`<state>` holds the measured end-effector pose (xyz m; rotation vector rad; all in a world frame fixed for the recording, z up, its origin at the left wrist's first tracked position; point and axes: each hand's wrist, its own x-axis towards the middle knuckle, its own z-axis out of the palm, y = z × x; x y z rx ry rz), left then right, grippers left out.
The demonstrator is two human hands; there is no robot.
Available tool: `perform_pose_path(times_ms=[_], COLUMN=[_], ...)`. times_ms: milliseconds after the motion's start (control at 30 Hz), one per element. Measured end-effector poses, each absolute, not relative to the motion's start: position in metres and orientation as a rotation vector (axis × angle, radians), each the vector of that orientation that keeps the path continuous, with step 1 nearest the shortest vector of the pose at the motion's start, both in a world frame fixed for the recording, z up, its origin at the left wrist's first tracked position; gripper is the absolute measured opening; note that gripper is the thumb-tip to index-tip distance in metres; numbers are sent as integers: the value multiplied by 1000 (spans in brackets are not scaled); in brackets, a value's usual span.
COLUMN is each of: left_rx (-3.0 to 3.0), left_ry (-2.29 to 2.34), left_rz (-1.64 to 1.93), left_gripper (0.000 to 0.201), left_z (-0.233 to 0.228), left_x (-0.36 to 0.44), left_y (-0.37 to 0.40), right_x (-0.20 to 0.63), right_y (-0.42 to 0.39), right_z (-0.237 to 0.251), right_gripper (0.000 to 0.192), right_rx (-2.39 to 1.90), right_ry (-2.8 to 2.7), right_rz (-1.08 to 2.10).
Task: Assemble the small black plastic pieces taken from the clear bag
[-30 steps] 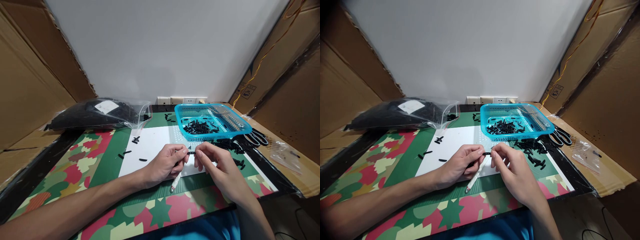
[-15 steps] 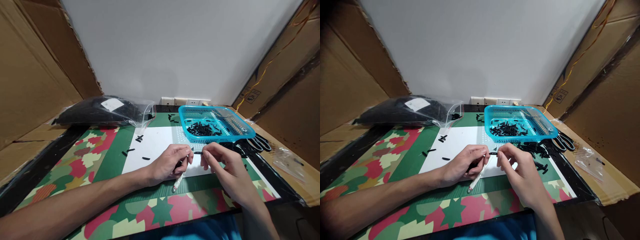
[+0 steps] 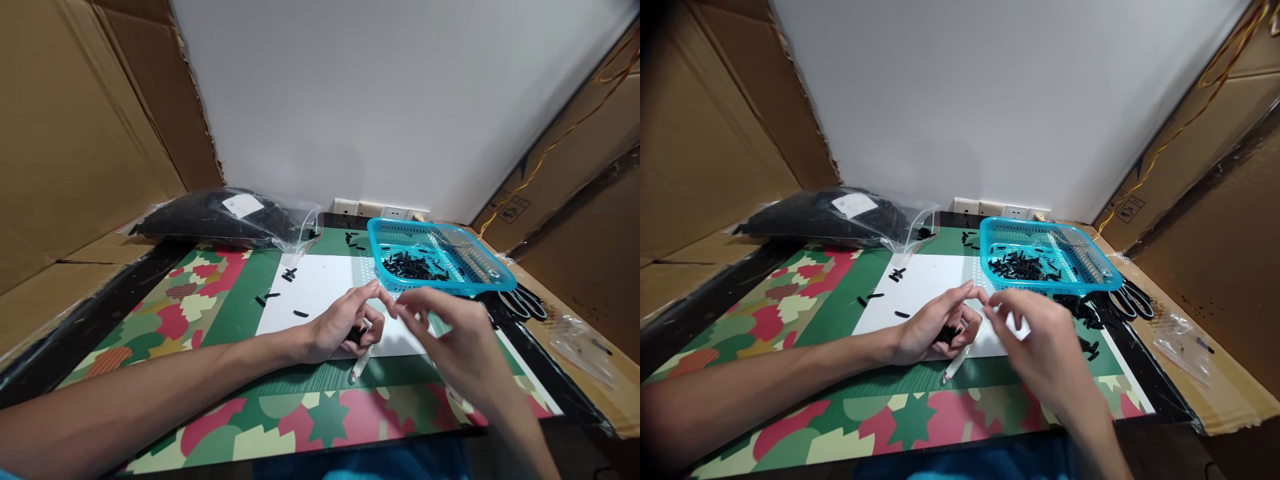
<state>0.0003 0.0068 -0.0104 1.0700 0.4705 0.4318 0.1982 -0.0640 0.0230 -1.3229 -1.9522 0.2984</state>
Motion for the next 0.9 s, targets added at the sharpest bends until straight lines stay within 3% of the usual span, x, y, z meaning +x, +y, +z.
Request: perform_pose_path(times_ms=[167,433,800,900], left_rx=[1049,1103,1164,1122], left_ry=[520,570,602,631], left_rz=[504,489,599,581], left_gripper=[54,46,46,50], left_z=[-14,-8,-12,-13], left_x=[3,2,4,4], left_y=[6,4,5,6], right_x=[158,150,142,138], right_y=[-75,-76,-76,-78], right_z=[14,1,1,-1], right_gripper=[10,12,6,16], right_rx=[-1170,-1239,-1301,-1224], right_ry=[-2185,-2068,-2177,-2172], right_rz=[353,292,26,-172])
